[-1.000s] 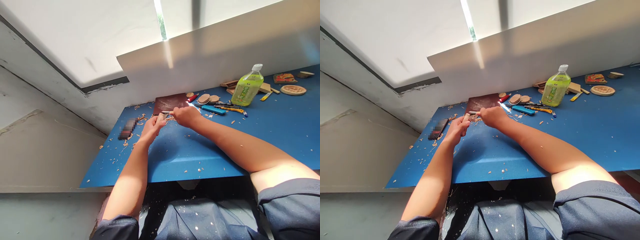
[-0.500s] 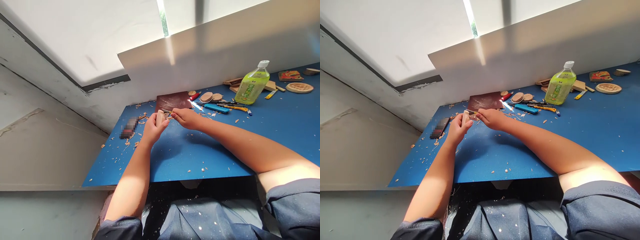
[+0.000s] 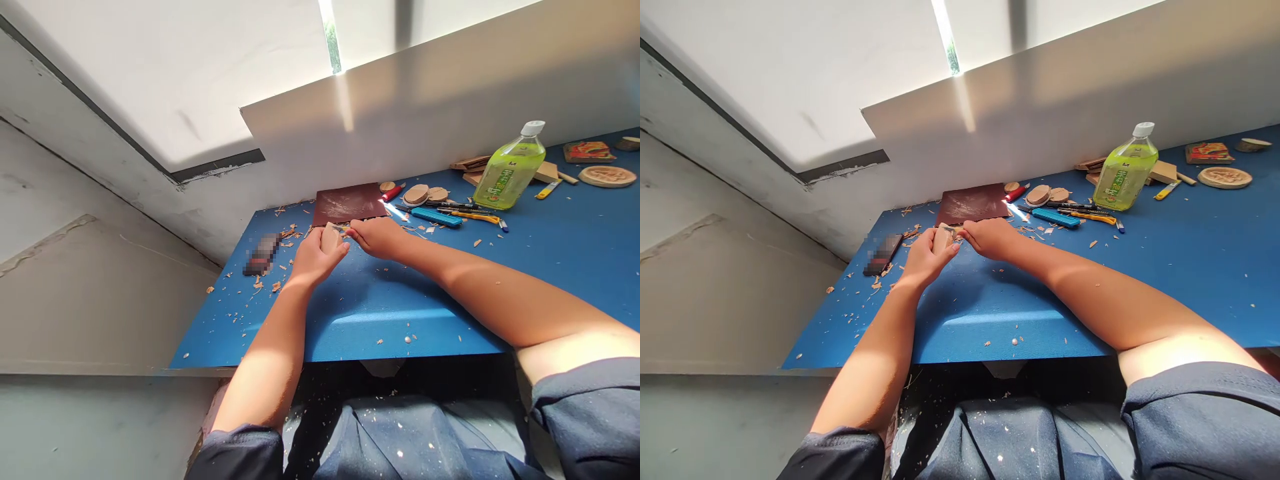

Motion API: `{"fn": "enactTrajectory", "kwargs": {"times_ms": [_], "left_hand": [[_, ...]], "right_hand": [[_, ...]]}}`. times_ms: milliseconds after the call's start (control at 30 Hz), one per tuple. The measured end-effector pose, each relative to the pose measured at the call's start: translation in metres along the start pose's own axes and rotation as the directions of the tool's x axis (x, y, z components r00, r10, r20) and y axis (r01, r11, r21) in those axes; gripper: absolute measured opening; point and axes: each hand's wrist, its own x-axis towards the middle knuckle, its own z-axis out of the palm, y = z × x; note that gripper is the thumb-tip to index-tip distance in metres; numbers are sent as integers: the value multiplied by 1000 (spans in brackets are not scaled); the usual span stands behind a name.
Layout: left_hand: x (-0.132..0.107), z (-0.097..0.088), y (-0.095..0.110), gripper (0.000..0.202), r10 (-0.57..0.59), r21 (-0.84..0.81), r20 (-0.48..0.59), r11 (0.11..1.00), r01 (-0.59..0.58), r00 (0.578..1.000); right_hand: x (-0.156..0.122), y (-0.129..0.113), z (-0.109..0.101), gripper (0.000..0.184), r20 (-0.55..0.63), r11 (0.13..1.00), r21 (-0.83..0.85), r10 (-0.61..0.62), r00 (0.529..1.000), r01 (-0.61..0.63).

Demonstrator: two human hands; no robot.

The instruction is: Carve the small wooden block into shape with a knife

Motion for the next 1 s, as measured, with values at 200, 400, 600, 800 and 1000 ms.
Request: {"fn": "enactTrajectory", "kwargs": {"times_ms": [200, 400, 600, 800, 1000], "left_hand": [[-4, 0, 6, 54, -8, -82, -129, 997, -3, 992], [-2, 3, 5, 61, 71, 67, -63, 995, -67, 995], [-17, 13, 23, 71, 294, -64, 357, 955, -290, 887], [-20, 17, 34, 59, 382, -406, 599, 902, -144, 704], [-14, 16, 25, 66, 443, -753, 581, 612, 242, 683]], "right_hand": [[8, 28, -5, 67, -20, 988, -43, 145, 989, -145], [7, 6, 7, 64, 28, 995, 12, 103, 994, -103], [12, 4, 17, 66, 53, 992, 2, 129, 990, -129], [18, -9, 22, 64, 145, 995, -47, 94, 985, -88], [44, -19, 11, 64, 125, 993, -78, 98, 987, -89]]}}
